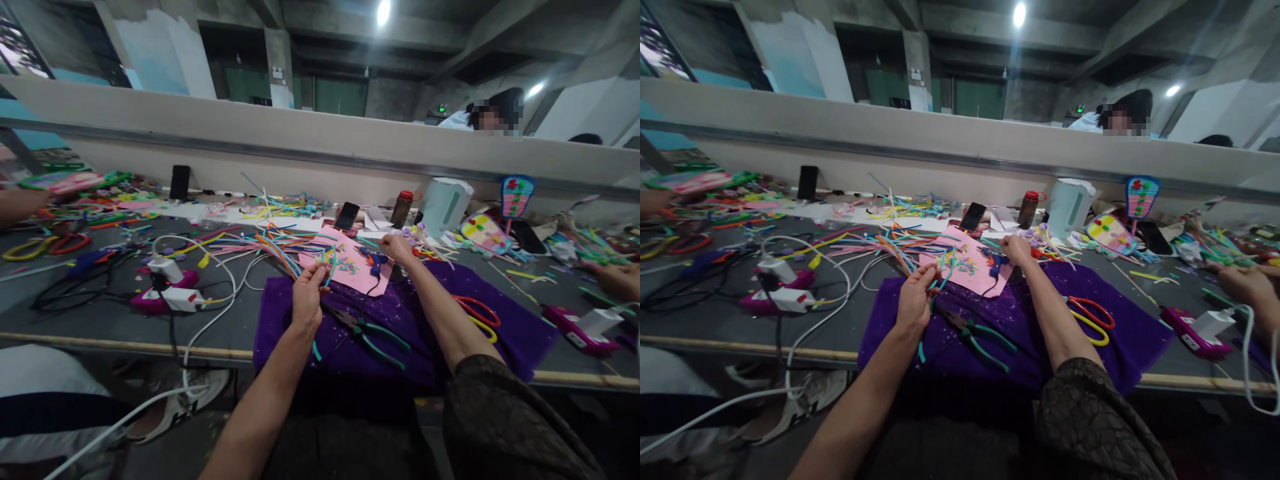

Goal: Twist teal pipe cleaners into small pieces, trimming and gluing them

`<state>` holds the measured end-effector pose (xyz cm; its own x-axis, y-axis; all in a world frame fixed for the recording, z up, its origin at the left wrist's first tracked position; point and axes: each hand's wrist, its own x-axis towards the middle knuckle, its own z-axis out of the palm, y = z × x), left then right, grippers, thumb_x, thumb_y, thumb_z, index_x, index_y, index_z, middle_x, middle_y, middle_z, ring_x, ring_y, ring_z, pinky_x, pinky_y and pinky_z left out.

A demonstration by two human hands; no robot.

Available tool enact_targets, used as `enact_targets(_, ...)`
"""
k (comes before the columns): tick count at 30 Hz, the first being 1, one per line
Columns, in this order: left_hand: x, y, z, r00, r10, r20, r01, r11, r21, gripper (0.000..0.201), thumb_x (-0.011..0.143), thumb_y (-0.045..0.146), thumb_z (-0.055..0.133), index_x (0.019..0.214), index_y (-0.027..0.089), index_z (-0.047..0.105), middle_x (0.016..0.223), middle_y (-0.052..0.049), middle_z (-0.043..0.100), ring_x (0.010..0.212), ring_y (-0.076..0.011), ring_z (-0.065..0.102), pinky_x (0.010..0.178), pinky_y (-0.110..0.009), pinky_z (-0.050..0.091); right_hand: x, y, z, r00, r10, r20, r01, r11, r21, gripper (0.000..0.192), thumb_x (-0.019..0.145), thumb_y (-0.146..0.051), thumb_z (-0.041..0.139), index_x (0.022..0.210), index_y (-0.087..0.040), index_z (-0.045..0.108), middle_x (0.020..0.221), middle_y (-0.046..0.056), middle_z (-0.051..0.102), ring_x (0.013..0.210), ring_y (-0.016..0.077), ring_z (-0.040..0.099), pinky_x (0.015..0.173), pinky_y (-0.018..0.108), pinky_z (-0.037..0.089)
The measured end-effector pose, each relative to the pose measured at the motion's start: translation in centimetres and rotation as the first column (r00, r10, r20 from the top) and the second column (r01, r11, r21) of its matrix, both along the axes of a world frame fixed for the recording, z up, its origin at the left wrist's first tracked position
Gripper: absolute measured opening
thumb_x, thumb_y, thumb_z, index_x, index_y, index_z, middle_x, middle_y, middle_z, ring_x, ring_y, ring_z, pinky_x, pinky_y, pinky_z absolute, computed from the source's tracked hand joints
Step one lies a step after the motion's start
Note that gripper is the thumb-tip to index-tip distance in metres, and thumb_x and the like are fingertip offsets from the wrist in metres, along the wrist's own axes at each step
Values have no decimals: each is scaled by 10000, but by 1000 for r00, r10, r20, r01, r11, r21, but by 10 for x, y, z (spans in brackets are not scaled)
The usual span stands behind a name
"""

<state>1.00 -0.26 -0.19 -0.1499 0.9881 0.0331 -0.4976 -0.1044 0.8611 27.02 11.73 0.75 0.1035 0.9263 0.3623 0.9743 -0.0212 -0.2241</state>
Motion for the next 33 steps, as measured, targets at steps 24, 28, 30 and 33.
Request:
enact_targets(24, -7, -3, 4, 982, 78, 172, -80, 997, 4, 298, 618, 350, 677, 834, 153, 618, 770, -32, 620, 679, -102, 578, 461, -143, 366, -140, -1, 6, 811, 194, -552, -316, 939, -134, 266, 623, -365, 618, 517, -126, 571, 399, 3, 504, 404, 90, 436, 401, 198, 304)
enact_targets(28, -17, -6, 8, 984, 17, 178, -24, 999, 34, 292, 615, 341, 677, 819, 145, 604, 748, -32, 617, 630, -100, 576, 431, -144, 359, -115, -6, 36, 700, 231, -676, -315, 949, -2, 288, 641, -386, 589, 519, -143, 497, 388, -31, 440, 357, 57, 363, 356, 182, 260)
enact_targets(30, -25, -4, 12, 984, 7, 177, -20, 997, 70, 271, 620, 330, 673, 803, 146, 596, 733, -18, 610, 564, -79, 555, 401, -141, 338, -92, -11, 54, 644, 247, -724, -290, 955, 67, 288, 672, -399, 555, 544, -155, 468, 401, -46, 421, 346, 45, 335, 343, 174, 241)
enact_targets(33, -31, 5, 22, 989, -5, 149, -11, 994, 112, 243, 629, 321, 664, 785, 148, 594, 721, -4, 615, 483, -44, 507, 365, -133, 299, -65, -29, 71, 452, 307, -838, -313, 934, 174, 277, 657, -413, 590, 618, -155, 496, 433, -58, 428, 333, 34, 318, 315, 166, 181)
